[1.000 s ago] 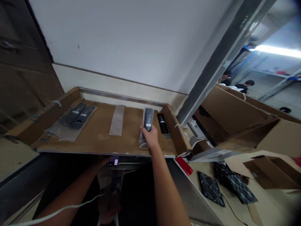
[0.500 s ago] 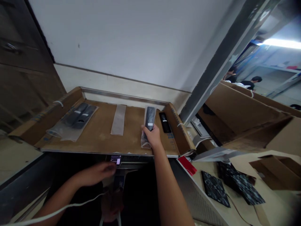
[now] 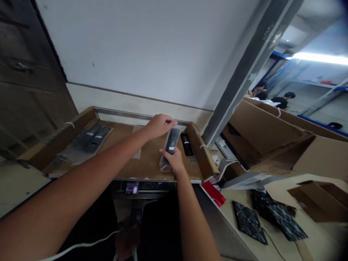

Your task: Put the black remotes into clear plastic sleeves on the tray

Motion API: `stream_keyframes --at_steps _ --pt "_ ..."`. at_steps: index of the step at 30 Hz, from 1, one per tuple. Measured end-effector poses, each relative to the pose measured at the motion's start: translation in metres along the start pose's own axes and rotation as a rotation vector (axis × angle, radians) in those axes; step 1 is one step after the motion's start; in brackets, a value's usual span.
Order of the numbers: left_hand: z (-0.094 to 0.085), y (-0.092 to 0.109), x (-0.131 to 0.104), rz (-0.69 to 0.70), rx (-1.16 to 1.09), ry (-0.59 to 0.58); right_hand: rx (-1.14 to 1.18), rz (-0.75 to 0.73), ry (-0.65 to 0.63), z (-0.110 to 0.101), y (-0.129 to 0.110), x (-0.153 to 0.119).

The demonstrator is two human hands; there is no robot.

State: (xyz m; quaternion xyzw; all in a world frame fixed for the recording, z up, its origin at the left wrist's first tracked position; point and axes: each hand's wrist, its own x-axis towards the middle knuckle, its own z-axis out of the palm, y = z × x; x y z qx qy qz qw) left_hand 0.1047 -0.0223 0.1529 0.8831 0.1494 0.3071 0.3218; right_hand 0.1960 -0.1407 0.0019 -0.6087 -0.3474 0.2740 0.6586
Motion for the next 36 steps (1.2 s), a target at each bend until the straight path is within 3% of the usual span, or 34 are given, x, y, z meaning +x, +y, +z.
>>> stream_keyframes --at_steps 5,10,17,21,24,28,32,36 --pt "0.002 -0.008 -0.006 -0.041 -0.001 -0.076 -0.005 -0.017 -0.016 0.0 0.003 0.002" --pt "0.001 -0.011 -0.006 0.022 0.055 0.022 -0.041 -0.008 -0.002 0.0 0.005 0.003" --pt "-0.013 0.024 -0.004 0.231 0.276 0.091 -0.101 -0.027 0.028 0.001 0.005 0.004" --pt "-0.019 0.04 0.0 0.262 0.324 0.099 -0.135 -0.06 0.056 0.001 0.005 0.005" --pt "-0.026 0.045 0.004 0.245 0.304 0.192 -0.171 -0.069 0.075 0.001 0.006 0.005" --pt "-0.058 0.038 0.017 0.128 0.263 0.361 -0.187 -0.126 0.06 0.001 0.007 0.005" --pt "-0.109 0.008 0.03 -0.101 0.108 0.524 -0.258 -0.144 0.088 0.003 0.007 0.005" --pt "-0.134 -0.037 0.024 -0.415 -0.133 0.464 -0.277 -0.092 0.17 0.002 0.008 0.006"
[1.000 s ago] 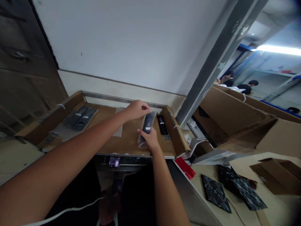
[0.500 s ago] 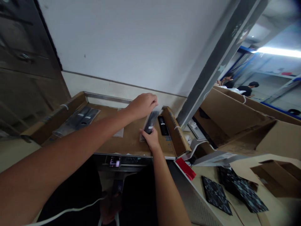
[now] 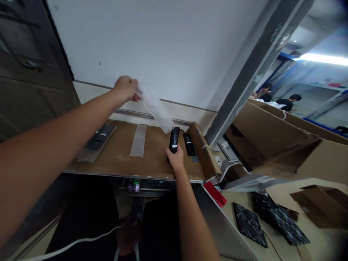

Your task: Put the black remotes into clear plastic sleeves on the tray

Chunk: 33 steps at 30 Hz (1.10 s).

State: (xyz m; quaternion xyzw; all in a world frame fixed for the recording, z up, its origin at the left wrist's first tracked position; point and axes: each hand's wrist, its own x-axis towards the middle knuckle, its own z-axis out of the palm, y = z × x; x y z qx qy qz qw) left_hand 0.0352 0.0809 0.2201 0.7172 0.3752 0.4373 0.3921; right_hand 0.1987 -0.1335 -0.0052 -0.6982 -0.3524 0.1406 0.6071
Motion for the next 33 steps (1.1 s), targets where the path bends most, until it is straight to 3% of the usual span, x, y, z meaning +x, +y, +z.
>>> stream_keyframes --at_steps 3,8,14,20,26,33 --pt "-0.004 -0.042 -0.003 -0.143 0.06 -0.039 0.014 0.039 0.038 0.0 0.004 0.002" --pt "0.005 -0.109 -0.018 -0.208 0.28 -0.003 0.013 0.046 0.028 0.0 0.008 0.003" --pt "0.023 -0.155 -0.023 -0.301 0.307 -0.036 0.031 0.066 0.015 0.001 0.008 0.003" --pt "0.031 -0.169 -0.022 -0.264 0.303 -0.014 0.002 0.07 0.024 0.0 0.006 0.003" --pt "0.031 -0.174 -0.02 -0.198 0.309 -0.072 0.015 0.073 0.021 -0.001 0.003 0.002" --pt "0.023 -0.165 -0.01 -0.277 0.372 -0.273 0.008 0.071 0.039 0.0 0.007 0.004"
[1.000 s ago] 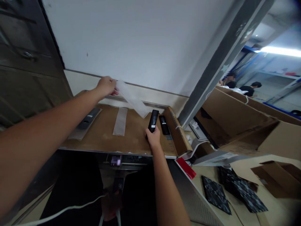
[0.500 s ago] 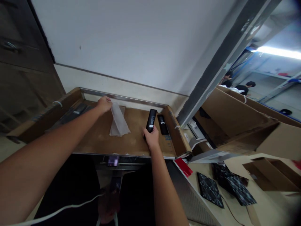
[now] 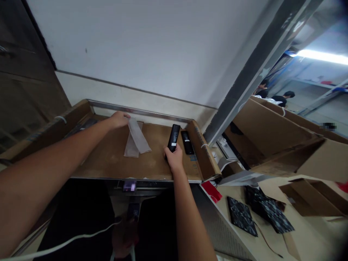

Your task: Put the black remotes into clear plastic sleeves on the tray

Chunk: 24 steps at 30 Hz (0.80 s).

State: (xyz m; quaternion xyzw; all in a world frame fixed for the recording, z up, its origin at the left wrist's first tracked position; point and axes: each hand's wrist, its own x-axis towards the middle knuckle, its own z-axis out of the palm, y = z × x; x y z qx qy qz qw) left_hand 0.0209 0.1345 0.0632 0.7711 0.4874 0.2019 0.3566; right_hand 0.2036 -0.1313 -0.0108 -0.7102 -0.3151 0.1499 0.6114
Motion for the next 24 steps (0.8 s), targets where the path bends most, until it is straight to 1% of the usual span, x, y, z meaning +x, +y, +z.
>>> stream_keyframes --at_steps 3,5,8,10,14,16,18,20,22,24 --pt "-0.004 0.004 -0.003 0.003 -0.047 0.063 0.002 0.003 -0.001 0.0 -0.002 0.0" --pt "-0.005 0.007 -0.007 0.033 -0.029 0.125 0.002 -0.001 -0.001 0.0 -0.003 -0.001" --pt "-0.007 0.014 -0.015 0.081 0.007 0.168 0.01 0.015 -0.003 0.0 -0.004 -0.001" --pt "-0.007 0.022 -0.018 0.078 -0.118 0.169 0.008 0.016 -0.004 0.0 -0.003 -0.001" --pt "-0.007 0.042 -0.02 0.019 -0.518 0.153 0.01 0.003 0.001 0.0 -0.003 -0.001" --pt "-0.008 0.053 -0.023 0.03 -0.598 0.133 0.014 0.006 -0.001 0.0 -0.003 -0.001" --pt "-0.008 0.064 -0.028 0.091 -0.591 0.088 0.008 0.006 -0.005 -0.001 -0.003 0.0" --pt "-0.007 0.072 -0.034 0.17 -0.528 0.047 0.001 0.008 -0.012 -0.001 -0.002 0.0" --pt "-0.005 0.077 -0.038 0.226 -0.442 0.025 0.001 0.015 -0.021 -0.001 0.0 0.0" --pt "-0.001 0.076 -0.038 0.232 -0.383 0.02 0.007 0.022 -0.018 -0.001 0.001 0.001"
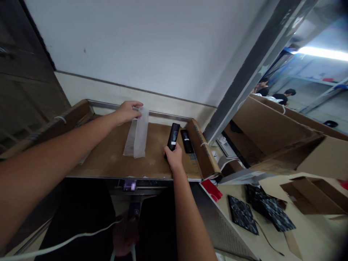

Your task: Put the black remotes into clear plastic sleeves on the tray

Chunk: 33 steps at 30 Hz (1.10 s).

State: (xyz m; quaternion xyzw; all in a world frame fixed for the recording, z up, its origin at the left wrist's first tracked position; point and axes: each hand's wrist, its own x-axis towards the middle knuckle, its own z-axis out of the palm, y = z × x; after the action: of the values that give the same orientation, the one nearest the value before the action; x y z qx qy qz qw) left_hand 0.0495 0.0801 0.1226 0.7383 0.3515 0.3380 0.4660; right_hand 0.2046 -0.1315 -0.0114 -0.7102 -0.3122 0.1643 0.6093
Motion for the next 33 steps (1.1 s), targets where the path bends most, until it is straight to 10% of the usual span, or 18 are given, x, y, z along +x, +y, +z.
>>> stream_keyframes --at_steps 13,22,28,33 --pt "-0.02 -0.076 0.008 0.019 0.387 0.14 0.037 -0.027 0.0 0.001 -0.003 -0.001" --pt "-0.018 -0.096 -0.001 -0.33 0.161 -0.014 0.045 -0.005 -0.008 0.001 -0.008 -0.003" --pt "-0.022 -0.098 -0.008 0.024 0.579 0.156 -0.024 -0.027 0.017 0.001 -0.002 0.0" --pt "0.003 -0.102 -0.051 0.217 0.8 -0.113 -0.19 -0.093 0.113 0.0 -0.005 -0.001"
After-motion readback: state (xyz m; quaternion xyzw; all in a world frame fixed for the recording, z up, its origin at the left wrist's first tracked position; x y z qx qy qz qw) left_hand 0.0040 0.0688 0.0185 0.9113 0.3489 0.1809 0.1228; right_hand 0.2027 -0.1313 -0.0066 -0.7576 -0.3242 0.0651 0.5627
